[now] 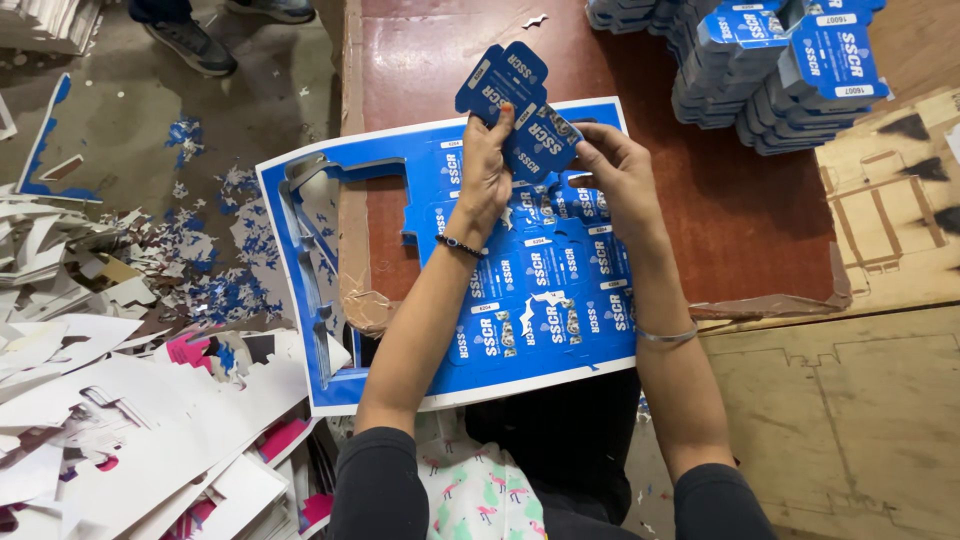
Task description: The person removes die-cut printed cards from large sheets by hand, pushing them out of the scrap frame and stacking them on a pile. They pick up new sheets and repeat the process for multiple sheets.
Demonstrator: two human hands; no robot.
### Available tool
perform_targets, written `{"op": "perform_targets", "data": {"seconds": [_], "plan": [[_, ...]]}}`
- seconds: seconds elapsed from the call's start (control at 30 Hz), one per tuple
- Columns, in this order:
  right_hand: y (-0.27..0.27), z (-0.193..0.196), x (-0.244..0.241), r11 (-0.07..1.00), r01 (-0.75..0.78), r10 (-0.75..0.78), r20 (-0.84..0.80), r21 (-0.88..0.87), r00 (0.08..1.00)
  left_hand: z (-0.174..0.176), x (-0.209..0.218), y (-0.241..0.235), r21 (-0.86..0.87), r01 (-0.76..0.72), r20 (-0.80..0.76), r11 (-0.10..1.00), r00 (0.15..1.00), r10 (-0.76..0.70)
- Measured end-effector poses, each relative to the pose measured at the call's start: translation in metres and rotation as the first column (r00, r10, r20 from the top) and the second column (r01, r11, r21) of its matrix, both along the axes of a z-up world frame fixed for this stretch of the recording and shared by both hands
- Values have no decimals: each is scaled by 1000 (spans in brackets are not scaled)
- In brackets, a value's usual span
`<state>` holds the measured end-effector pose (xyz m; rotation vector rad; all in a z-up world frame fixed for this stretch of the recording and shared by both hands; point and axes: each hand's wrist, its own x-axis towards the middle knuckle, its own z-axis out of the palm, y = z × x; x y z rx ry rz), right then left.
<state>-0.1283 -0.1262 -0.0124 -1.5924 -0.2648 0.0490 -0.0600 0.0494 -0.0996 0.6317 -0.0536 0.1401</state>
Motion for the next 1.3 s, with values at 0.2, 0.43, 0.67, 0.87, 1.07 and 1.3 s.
{"op": "perform_targets", "data": {"seconds": [0.2,0.43,0.67,0.87,1.07,1.3], "plan": [[-2,-6,2,1000,5,-5,12,-29,1000,5,-3,-3,53,-1,13,999,1000,0],[-2,-6,3,1000,28,-28,8,7,1000,12,-9,-1,64,42,-8,997,999,-41],[-1,-12,5,995,63,-64,12,81,998,17,-7,2,175,85,13,981,996,-89],[-43,3,30,884,279,-300,-2,376,954,32,-8,9,315,183,-33,931,983,-182],[-133,42,93,804,454,-507,44,384,861,30,-11,7,355,141,-18,924,989,-144],[-165,43,141,801,520,-554,37,296,832,29,-7,9,313,142,-16,939,989,-144]]}}
